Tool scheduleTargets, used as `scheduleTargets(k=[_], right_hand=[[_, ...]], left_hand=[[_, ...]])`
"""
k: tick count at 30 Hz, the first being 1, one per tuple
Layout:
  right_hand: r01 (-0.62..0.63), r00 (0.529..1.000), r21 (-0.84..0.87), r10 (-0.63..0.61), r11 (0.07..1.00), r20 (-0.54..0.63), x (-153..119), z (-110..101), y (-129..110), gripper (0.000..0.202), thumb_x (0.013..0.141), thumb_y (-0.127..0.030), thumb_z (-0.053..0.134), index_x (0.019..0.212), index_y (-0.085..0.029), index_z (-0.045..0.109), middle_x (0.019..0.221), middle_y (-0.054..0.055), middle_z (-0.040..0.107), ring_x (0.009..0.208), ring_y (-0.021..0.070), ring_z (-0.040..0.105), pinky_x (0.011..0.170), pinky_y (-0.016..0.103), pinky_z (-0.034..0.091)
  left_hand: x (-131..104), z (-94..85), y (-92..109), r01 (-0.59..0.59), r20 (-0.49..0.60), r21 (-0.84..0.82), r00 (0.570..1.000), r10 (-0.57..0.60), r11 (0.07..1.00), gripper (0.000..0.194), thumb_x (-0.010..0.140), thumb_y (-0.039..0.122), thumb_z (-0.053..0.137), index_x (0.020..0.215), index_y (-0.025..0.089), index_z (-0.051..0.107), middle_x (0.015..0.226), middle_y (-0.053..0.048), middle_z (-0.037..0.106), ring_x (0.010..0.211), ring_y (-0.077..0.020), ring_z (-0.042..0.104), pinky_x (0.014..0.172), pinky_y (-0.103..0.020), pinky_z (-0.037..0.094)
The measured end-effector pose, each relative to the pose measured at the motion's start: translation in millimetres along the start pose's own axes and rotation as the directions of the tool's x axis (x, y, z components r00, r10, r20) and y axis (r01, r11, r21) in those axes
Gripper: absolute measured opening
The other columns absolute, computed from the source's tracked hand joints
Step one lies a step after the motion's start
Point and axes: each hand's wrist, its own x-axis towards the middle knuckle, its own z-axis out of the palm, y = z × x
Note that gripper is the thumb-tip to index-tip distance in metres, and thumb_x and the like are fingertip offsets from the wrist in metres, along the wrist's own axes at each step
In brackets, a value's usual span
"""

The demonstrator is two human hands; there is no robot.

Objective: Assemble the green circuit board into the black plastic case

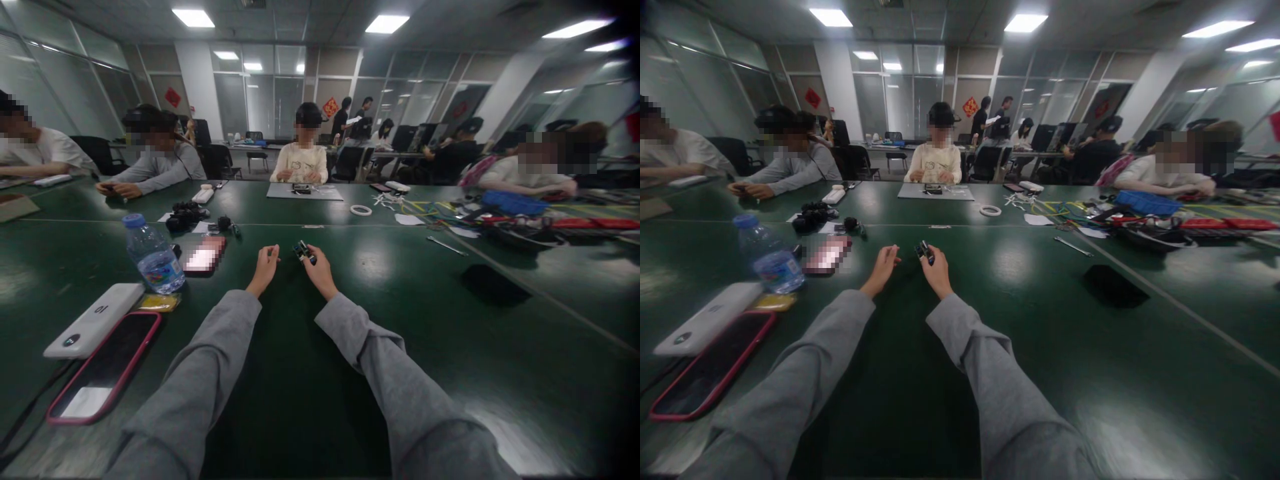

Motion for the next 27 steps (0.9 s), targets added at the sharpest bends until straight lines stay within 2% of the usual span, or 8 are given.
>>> scheduleTargets(k=[5,11,15,18,20,23,27], right_hand=[[-0.132,0.990,-0.066,0.128,0.989,-0.065,1.0,4.4,4.0,0.036,0.079,-0.031,0.051,0.111,-0.017,0.059,0.097,0.009,0.063,0.092,0.0235,0.055,0.085,0.043,0.044],[-0.163,0.986,-0.104,0.158,0.981,-0.054,0.0,4.5,4.8,0.032,0.079,-0.030,0.049,0.107,-0.019,0.061,0.092,0.008,0.064,0.095,0.0268,0.052,0.085,0.045,0.042],[-0.146,0.989,-0.136,0.141,0.980,-0.048,-1.7,4.4,1.3,0.036,0.085,-0.037,0.045,0.113,-0.017,0.058,0.096,0.011,0.062,0.098,0.0279,0.050,0.086,0.046,0.041],[-0.060,0.997,-0.184,0.049,0.981,-0.066,-4.2,5.2,-1.7,0.051,0.082,-0.047,0.053,0.121,-0.015,0.053,0.109,0.015,0.057,0.103,0.0292,0.047,0.088,0.048,0.040],[0.020,0.999,-0.210,-0.027,0.977,-0.032,-5.5,5.6,-2.7,0.055,0.076,-0.043,0.061,0.123,-0.015,0.053,0.114,0.015,0.054,0.107,0.0294,0.046,0.089,0.047,0.040],[0.078,0.997,-0.187,-0.078,0.979,0.006,-5.2,5.1,-1.8,0.043,0.077,-0.029,0.060,0.117,-0.016,0.058,0.112,0.013,0.056,0.107,0.0265,0.048,0.092,0.043,0.040],[-0.003,0.999,-0.042,0.001,0.999,-0.046,-2.0,3.6,1.9,0.035,0.080,-0.027,0.056,0.111,-0.015,0.062,0.107,0.010,0.062,0.099,0.0227,0.054,0.092,0.038,0.041]], left_hand=[[-1.4,-1.4,1.8,0.003,0.023,0.010,1.000,-0.003,1.000,0.048,0.090,0.055,0.036,0.114,0.016,0.051,0.123,-0.012,0.048,0.089,-0.0134,0.060,0.080,-0.031,0.050],[-1.5,-0.9,0.9,-0.012,0.038,0.006,0.999,0.012,1.000,0.048,0.090,0.055,0.036,0.114,0.016,0.052,0.122,-0.012,0.048,0.090,-0.0142,0.059,0.081,-0.032,0.050],[-1.6,-0.7,2.4,-0.014,0.040,0.026,0.999,0.013,1.000,0.046,0.091,0.053,0.035,0.113,0.016,0.053,0.121,-0.012,0.049,0.089,-0.0142,0.060,0.080,-0.031,0.050],[-1.5,-1.0,3.4,-0.020,0.047,0.027,0.999,0.019,0.999,0.046,0.091,0.052,0.036,0.113,0.016,0.053,0.119,-0.012,0.051,0.088,-0.0142,0.060,0.079,-0.031,0.050],[-0.9,-0.8,2.6,-0.019,0.050,0.017,0.999,0.018,1.000,0.045,0.091,0.051,0.037,0.113,0.016,0.053,0.118,-0.012,0.052,0.087,-0.0141,0.060,0.078,-0.030,0.050],[0.9,0.5,-0.6,-0.017,0.034,-0.013,0.999,0.018,1.000,0.043,0.090,0.051,0.039,0.111,0.016,0.054,0.116,-0.011,0.053,0.085,-0.0133,0.060,0.077,-0.029,0.049],[2.1,2.0,-3.8,-0.012,0.011,-0.041,1.000,0.012,0.999,0.041,0.090,0.050,0.042,0.109,0.016,0.055,0.114,-0.011,0.054,0.082,-0.0124,0.060,0.076,-0.028,0.048]])
